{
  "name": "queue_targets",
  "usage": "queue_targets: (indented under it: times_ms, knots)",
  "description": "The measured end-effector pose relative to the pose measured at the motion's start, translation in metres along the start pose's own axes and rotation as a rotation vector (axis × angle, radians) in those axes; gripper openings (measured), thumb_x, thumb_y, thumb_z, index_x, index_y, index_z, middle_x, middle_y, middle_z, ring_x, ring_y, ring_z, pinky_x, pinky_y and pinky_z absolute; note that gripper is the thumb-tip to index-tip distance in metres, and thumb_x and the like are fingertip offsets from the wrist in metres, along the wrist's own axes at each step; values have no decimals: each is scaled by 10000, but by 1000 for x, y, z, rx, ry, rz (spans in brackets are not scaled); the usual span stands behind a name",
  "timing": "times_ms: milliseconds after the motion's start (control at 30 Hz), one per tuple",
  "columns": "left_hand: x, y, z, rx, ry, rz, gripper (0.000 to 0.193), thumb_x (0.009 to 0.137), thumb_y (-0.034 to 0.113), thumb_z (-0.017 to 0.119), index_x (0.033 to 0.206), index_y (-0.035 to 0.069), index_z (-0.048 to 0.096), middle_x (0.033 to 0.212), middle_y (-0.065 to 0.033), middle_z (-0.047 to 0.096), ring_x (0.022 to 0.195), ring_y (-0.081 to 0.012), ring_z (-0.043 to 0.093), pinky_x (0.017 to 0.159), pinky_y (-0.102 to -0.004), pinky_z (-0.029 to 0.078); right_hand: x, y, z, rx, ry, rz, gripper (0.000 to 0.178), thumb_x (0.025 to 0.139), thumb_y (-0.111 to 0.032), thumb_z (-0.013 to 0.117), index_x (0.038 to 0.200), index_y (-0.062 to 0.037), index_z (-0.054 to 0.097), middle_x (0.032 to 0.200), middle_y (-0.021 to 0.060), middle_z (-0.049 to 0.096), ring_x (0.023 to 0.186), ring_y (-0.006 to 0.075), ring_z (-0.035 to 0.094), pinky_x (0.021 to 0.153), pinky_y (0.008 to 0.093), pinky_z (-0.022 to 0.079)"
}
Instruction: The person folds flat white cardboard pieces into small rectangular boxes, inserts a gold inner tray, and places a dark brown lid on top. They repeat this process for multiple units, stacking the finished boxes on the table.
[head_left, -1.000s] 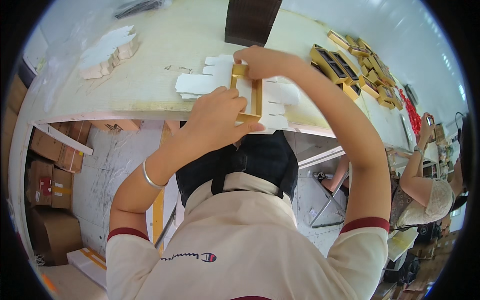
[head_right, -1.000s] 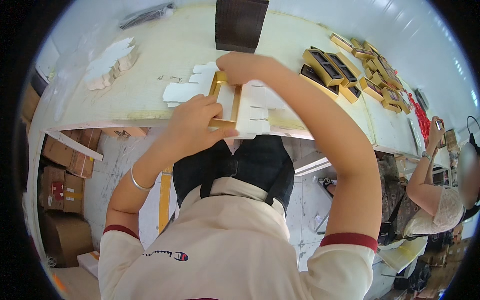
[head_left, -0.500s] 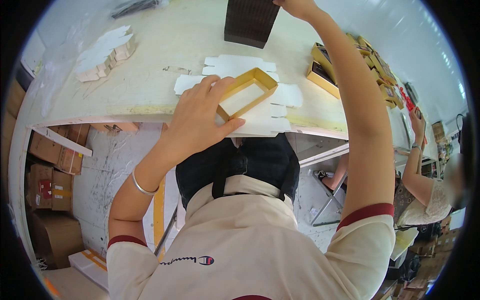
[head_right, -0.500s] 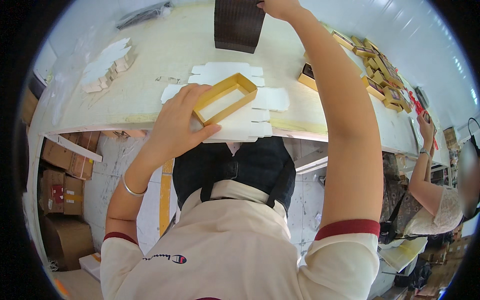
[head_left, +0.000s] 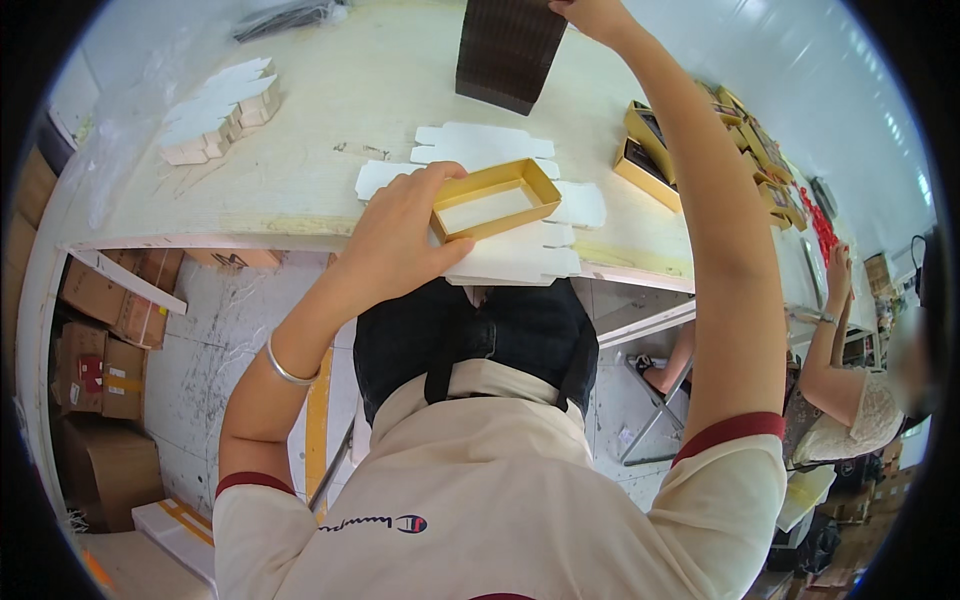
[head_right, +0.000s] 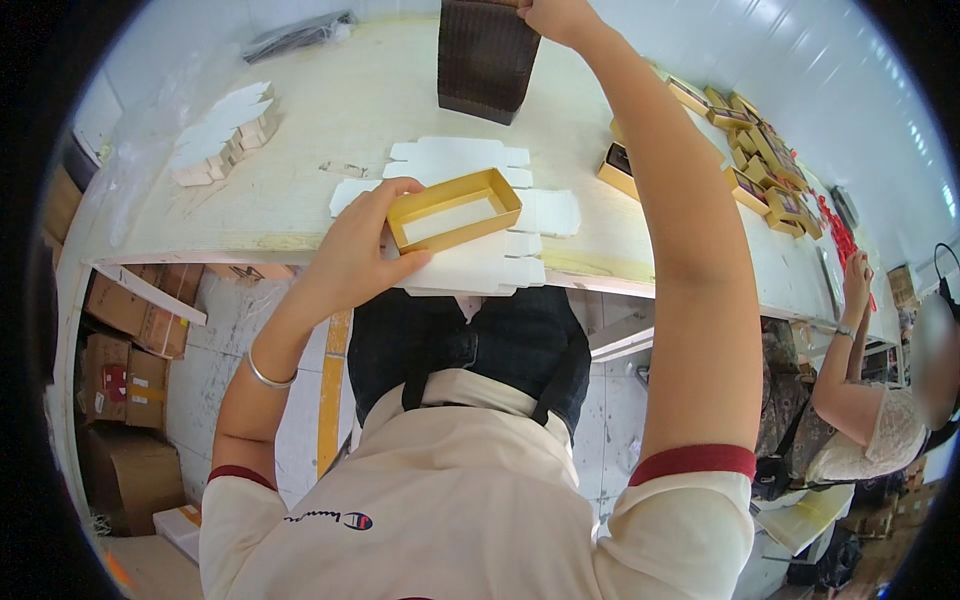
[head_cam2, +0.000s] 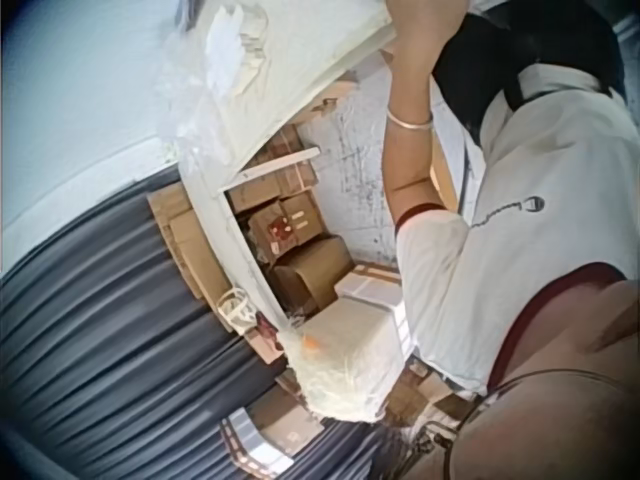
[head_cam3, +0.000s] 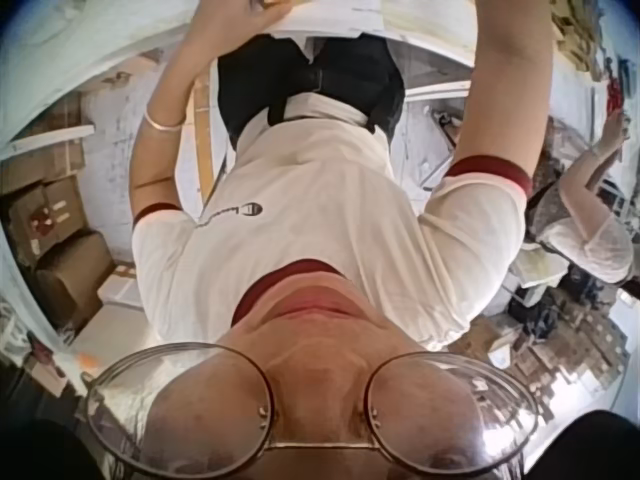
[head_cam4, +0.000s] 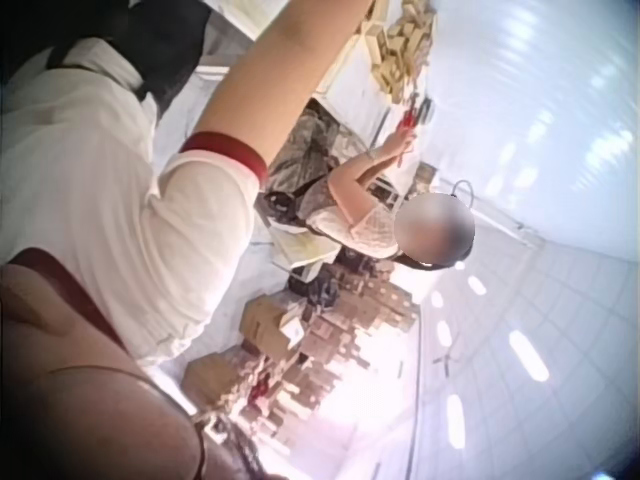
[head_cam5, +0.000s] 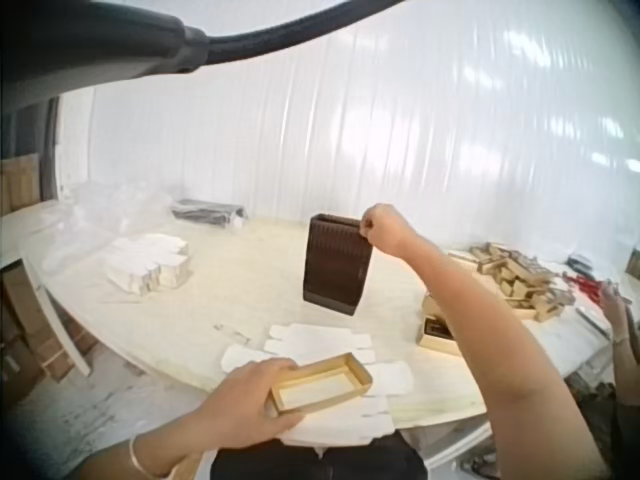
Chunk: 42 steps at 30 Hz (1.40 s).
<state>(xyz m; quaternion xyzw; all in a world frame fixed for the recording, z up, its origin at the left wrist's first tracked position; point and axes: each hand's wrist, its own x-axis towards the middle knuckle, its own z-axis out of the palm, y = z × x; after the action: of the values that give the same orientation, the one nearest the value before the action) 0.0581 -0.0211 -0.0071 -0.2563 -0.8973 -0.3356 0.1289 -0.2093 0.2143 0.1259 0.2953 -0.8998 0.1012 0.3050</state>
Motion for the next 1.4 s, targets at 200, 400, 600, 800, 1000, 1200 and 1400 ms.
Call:
queue_targets:
  times_ms: [200, 400, 600, 800, 1000, 1200, 1400]
  knots:
    - [1, -1, -1, -64, -39, -64, 684, 725, 184, 742, 1306, 84, 394, 1118, -191, 529, 1050, -305, 524, 907, -357, 441, -14, -25, -35, 138, 290, 119, 234, 822, -177, 629, 838, 56, 634, 817, 228, 643, 768, 354, 612, 690, 411, 471]
    - [0, -10, -19, -232, -193, -54, 843, 690, 182, 770, 1406, 179, 324, 1202, -177, 486, 1140, -302, 469, 982, -388, 394, -120, -83, -99, 1186, -286, 235, 281, 928, -234, 524, 1085, -11, 590, 776, 30, 608, 619, 93, 522, 577, 258, 439]
    - [14, -13, -14, -271, -226, -3, 881, 659, 167, 791, 1412, 200, 336, 1184, -121, 523, 1138, -264, 474, 975, -377, 399, -190, -77, -77, 1219, -864, 831, 246, 923, -236, 507, 1023, -26, 588, 661, -22, 536, 430, 50, 458, 335, 198, 268]
    - [9, 2, -18, -31, -181, 20, 773, 677, 101, 769, 1367, 170, 426, 1205, -118, 535, 1086, -278, 510, 943, -366, 434, -186, -125, -59, 894, -797, 783, 308, 945, -317, 470, 991, -21, 546, 606, 21, 490, 372, 66, 367, 336, 208, 264]
    - [16, 3, -26, -32, -305, 61, 683, 721, 26, 709, 1346, 132, 454, 1259, -136, 509, 1096, -273, 524, 944, -325, 451, -194, -134, -72, 591, -567, 193, 347, 981, -339, 443, 1147, -46, 525, 827, 91, 601, 766, 178, 581, 691, 283, 469]
    - [12, 10, -3, 66, -211, 123, 704, 775, 355, 706, 1372, 110, 424, 1423, -158, 366, 1285, -330, 376, 1033, -395, 366, -219, -117, -66, 622, -444, -178, 337, 788, -22, 657, 1122, -44, 623, 1014, 102, 659, 829, 237, 617, 721, 311, 492]
    - [15, 16, 15, 176, -137, 143, 886, 719, 694, 606, 1337, 76, 463, 1398, -203, 390, 1310, -408, 314, 1051, -481, 318, -217, -128, -62, 416, -482, -326, 283, 800, -129, 668, 1053, -5, 633, 940, 162, 639, 803, 287, 614, 666, 343, 486]
